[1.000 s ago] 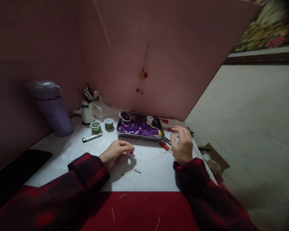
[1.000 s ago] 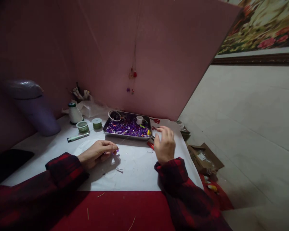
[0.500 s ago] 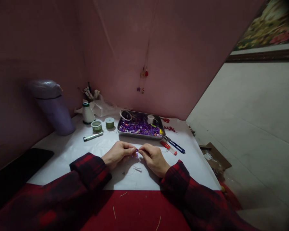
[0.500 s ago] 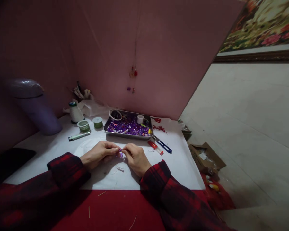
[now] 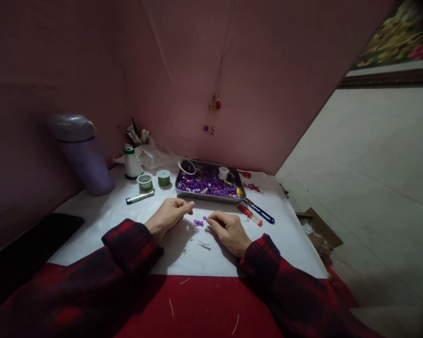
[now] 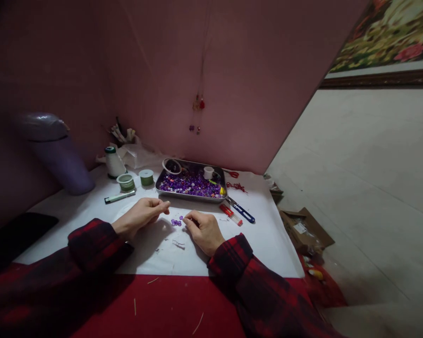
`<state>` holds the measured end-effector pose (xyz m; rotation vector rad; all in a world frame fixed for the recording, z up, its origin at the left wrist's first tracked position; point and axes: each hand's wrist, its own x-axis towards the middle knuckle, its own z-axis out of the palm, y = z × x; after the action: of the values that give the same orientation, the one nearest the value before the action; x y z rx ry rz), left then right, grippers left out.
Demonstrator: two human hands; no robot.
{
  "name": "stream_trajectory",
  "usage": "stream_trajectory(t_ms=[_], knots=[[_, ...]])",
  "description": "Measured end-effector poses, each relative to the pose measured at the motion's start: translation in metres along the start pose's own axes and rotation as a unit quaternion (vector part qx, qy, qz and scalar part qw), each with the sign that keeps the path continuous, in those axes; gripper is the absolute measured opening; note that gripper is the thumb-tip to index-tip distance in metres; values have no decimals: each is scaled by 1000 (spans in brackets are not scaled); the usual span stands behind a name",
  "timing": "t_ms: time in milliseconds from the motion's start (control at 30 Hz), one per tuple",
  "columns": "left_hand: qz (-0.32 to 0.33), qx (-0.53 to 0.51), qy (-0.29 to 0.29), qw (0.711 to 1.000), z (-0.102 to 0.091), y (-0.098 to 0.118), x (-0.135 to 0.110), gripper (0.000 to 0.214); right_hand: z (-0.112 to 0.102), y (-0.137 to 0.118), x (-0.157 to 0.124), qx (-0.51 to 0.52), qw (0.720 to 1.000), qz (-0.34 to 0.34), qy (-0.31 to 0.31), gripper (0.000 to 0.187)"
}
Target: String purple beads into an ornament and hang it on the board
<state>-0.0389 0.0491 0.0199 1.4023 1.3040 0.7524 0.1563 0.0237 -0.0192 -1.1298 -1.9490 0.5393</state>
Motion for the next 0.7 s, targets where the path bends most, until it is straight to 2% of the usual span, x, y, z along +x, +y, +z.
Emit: stream_trajectory(t_ms=[100,200,267,400,500,700], knots=[[56,108,1,993,5,-2,-5,28,1,0,0,5,1000,0,3,21],[116,249,47,960,11,-7,-10,22,0,-1,0,9,1000,-1,8,21],[133,303,59,942,13,-9,-12,19,0,-1,0,9,1000,-1,9,21],[121,286,27,950,9,-12,-7,25,-1,1,2,19,999,26,10,21],[104,260,26,960,1,-14,0,27,-2,5,3,42,997,57,19,20],[69,309,33,948,-13,-13,7,22,-3,11,2,39,996,71,38,19]])
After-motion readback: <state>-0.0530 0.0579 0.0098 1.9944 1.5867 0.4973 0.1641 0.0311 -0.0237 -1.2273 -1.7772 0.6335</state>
